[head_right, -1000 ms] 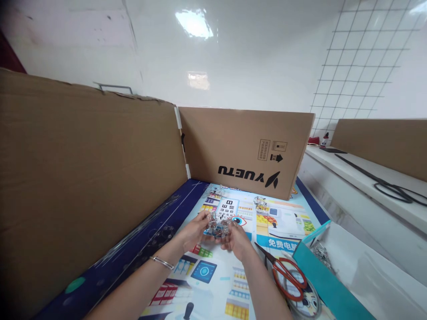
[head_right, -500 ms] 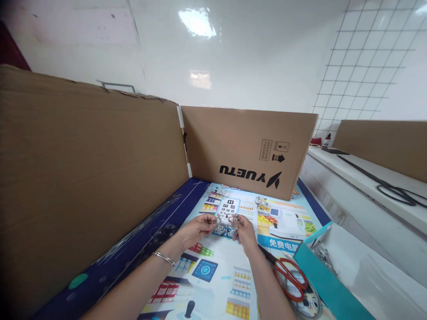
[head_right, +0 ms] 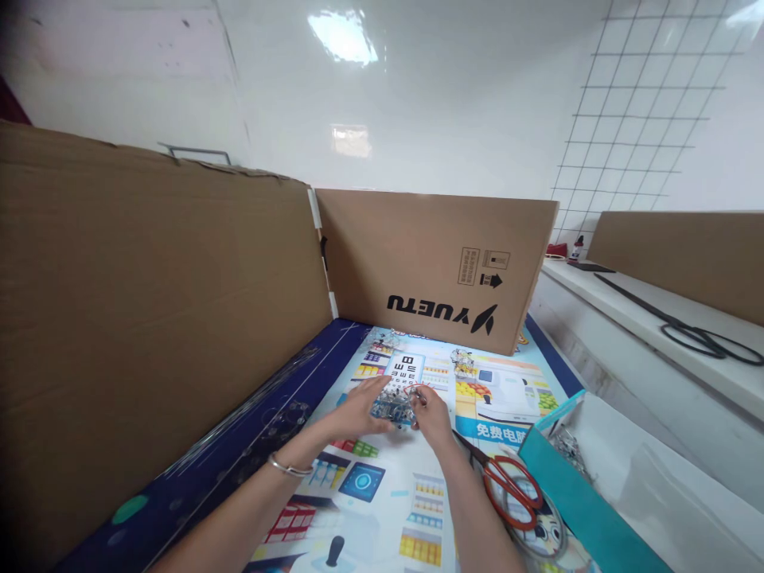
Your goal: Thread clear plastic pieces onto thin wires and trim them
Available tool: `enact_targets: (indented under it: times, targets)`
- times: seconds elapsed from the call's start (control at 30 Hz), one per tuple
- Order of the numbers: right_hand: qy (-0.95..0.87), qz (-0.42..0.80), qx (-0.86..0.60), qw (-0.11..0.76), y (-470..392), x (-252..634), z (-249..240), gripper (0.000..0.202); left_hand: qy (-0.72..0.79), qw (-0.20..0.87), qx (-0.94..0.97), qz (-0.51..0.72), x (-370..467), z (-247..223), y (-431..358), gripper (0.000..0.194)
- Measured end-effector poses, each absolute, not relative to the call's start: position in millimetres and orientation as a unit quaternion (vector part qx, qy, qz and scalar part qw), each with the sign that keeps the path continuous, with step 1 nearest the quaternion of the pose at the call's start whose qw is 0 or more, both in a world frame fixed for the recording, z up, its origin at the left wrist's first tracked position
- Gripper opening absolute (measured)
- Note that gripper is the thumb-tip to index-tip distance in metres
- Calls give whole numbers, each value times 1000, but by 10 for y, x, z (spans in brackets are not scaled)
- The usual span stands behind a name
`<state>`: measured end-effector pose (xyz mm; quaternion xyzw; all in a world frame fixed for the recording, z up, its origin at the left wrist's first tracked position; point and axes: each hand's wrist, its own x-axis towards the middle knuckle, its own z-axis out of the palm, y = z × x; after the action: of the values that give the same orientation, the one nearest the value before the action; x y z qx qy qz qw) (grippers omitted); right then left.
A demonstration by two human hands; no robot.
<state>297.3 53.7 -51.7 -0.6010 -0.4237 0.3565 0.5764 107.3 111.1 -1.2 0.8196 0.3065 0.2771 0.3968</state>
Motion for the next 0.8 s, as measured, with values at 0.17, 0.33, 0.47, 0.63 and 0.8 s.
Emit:
enact_targets:
  times: [0.17, 0.33, 0.47, 0.63, 0.8]
  targets:
    - [-417, 367, -588, 587, 511, 2969, -475, 26, 321, 291, 866, 251, 1384, -101, 986, 83]
    - [-396, 396, -563, 608, 463, 3005, -390, 36, 357, 229, 881, 212, 1553, -146, 1050, 43]
    - [-378, 405, -538, 635, 433, 3038, -334, 43, 373, 195, 886, 197, 1645, -114, 1147, 20]
    - [-368, 401, -524, 655, 425, 3027, -324, 42, 375, 170, 894, 180, 1669, -94, 1184, 14]
    - [-380, 387, -537, 646, 473, 2996, -396, 33, 351, 133, 913, 162, 1639, -34, 1247, 23]
